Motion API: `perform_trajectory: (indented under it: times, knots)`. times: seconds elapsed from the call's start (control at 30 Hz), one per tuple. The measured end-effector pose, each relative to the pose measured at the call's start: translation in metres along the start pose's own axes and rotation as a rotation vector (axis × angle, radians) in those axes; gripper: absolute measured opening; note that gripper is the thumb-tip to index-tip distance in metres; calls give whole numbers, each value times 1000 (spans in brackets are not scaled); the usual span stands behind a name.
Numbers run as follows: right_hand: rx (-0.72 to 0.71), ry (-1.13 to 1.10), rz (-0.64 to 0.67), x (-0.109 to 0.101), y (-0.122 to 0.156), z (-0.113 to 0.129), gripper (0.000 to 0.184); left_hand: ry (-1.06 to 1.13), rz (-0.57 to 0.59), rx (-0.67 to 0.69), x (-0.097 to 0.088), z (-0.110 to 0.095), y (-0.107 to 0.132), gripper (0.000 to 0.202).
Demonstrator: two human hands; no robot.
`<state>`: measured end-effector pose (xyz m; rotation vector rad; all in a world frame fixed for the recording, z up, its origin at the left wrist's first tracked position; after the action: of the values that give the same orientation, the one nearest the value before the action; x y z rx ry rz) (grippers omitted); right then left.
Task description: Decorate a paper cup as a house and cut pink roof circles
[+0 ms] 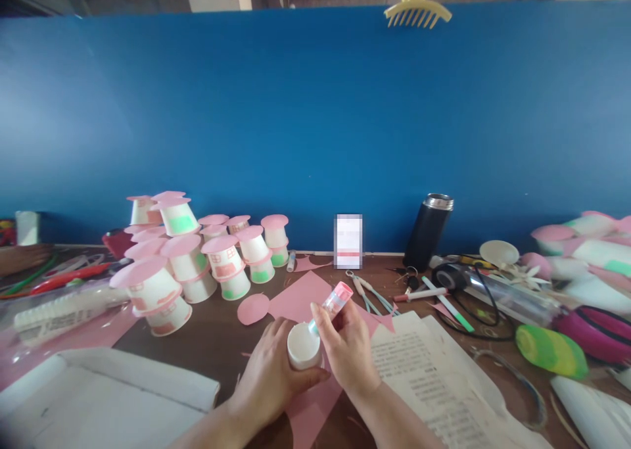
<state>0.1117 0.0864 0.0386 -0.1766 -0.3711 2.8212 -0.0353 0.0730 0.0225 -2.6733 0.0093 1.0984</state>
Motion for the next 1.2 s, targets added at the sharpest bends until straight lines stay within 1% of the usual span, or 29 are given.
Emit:
perform_trajectory:
  times: [0.13,0.2,0.3,0.4,0.53,0.63,0.7,0.73,0.8,0.87,0.93,0.97,1.03,1.1,1.17,1.2]
  knots:
    - [19,1,-59,-6,-5,-7,31,5,-9,9,-2,-1,0,50]
    - [40,-25,-62,-8,-8,-11,33,18,-18,8,-3,0,1,49]
    - [63,-85,-22,-6,-8,-13,36,31,-23,-8,-3,1,1,53]
    - [59,-118,19,-2,-5,-8,37,12,-24,-19,-3,2,1,54]
    - [41,-112,29,-1,0,-4,36,-5,-32,-33,-4,2,-1,53]
    - [25,-86,36,0,0,-6,34,11,-40,-29,-7,1,0,61]
    - [13,-59,32,-1,0,-7,32,24,-31,-6,-7,-1,1,65]
    - [8,-45,25,-2,-1,-8,31,31,-24,9,-7,-2,2,64]
    - [0,-20,7,-4,-2,-8,31,53,-23,55,-5,-5,3,54]
    - [-6,-10,-6,-5,-3,-7,32,92,-48,128,-3,-8,5,48]
    - [-12,-18,-11,-5,-5,-7,33,161,-60,191,-2,-11,6,55]
    - [-12,-28,-13,-5,-5,-7,34,212,-46,200,0,-11,7,60]
    - [-10,-53,-17,-5,-7,-8,35,316,19,172,4,-10,7,59]
    - [-6,-83,-22,-5,-8,-9,36,372,72,101,7,-7,6,50]
    - [1,-106,-24,-6,-8,-10,37,361,71,26,5,-2,6,44]
    - [3,-115,-22,-7,-8,-10,38,346,58,-6,4,1,6,46]
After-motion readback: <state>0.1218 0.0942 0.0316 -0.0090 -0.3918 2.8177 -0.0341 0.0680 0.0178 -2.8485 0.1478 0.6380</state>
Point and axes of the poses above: each hand's wrist, its own y-axis away from the middle knuckle, its own x-axis out of the palm, z = x × y, the point moved 9 cm from there along -y, towards the middle knuckle, and after that the axes turned 6 degrees about -z, right-handed, at the moved point
